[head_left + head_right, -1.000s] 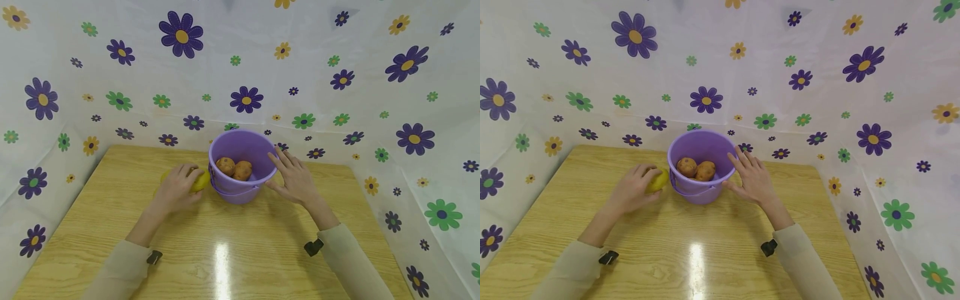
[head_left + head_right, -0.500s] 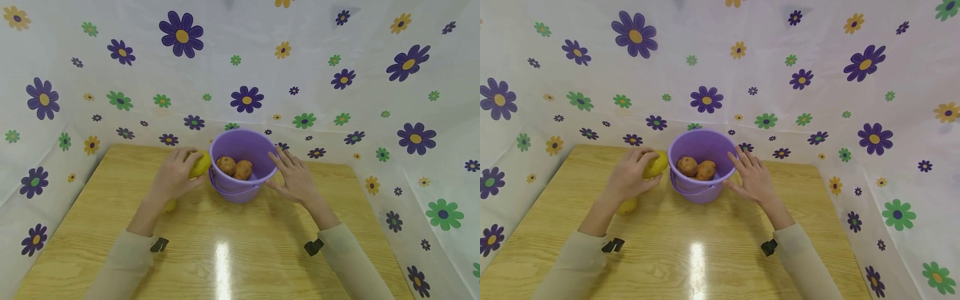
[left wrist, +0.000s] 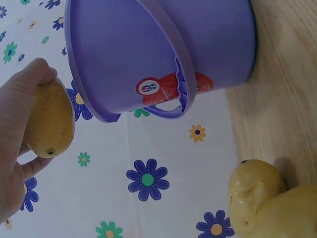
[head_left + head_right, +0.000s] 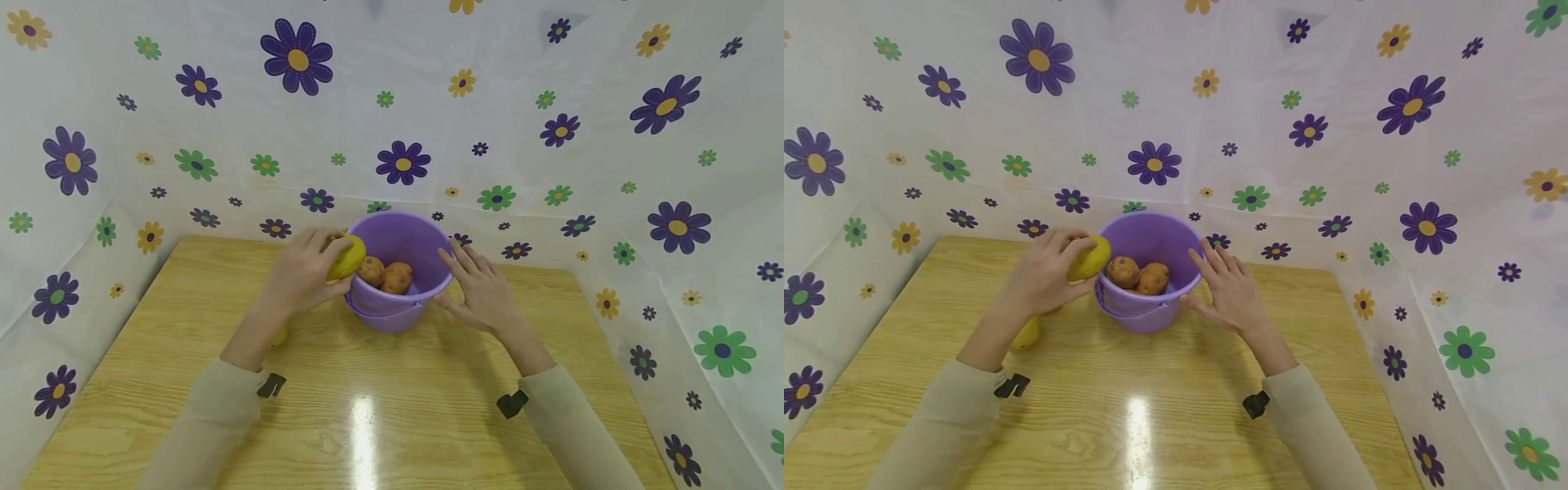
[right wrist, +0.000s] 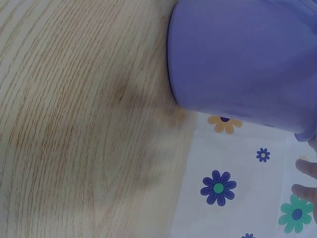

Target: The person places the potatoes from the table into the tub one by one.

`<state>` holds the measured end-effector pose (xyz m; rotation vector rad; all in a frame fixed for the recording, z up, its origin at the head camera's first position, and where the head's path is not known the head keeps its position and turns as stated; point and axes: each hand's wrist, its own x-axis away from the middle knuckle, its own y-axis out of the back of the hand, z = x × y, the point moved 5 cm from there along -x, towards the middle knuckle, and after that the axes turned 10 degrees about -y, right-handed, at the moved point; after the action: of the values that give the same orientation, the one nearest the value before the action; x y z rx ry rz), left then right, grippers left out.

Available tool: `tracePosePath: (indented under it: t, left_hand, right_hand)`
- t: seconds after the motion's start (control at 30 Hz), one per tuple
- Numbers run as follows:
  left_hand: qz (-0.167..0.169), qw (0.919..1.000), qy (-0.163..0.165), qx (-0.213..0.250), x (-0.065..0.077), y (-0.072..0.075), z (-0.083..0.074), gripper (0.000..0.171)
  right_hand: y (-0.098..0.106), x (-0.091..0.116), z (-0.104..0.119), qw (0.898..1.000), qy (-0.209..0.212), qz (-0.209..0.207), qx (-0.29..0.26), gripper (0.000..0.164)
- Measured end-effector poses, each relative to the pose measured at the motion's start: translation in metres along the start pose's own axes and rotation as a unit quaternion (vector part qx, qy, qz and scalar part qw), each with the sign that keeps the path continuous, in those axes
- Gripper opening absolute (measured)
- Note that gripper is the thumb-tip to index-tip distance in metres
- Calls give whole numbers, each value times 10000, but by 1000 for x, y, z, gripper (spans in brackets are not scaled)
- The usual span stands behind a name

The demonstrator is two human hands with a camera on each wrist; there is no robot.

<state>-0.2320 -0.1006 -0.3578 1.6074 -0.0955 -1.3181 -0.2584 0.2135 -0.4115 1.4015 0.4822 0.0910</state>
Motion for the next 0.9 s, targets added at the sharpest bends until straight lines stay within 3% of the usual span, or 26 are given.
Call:
tracePosePath:
  t: [0.4, 0.9]
  left_hand:
    - [354, 9984, -436, 55, -27, -11, -10, 58]
    - [735, 9927, -956, 66, -45, -30, -16, 57]
  right_hand:
    - [-1, 0, 0, 10000, -12, -4, 0, 104]
    - [-1, 0, 1, 10000, 1, -26, -65, 100]
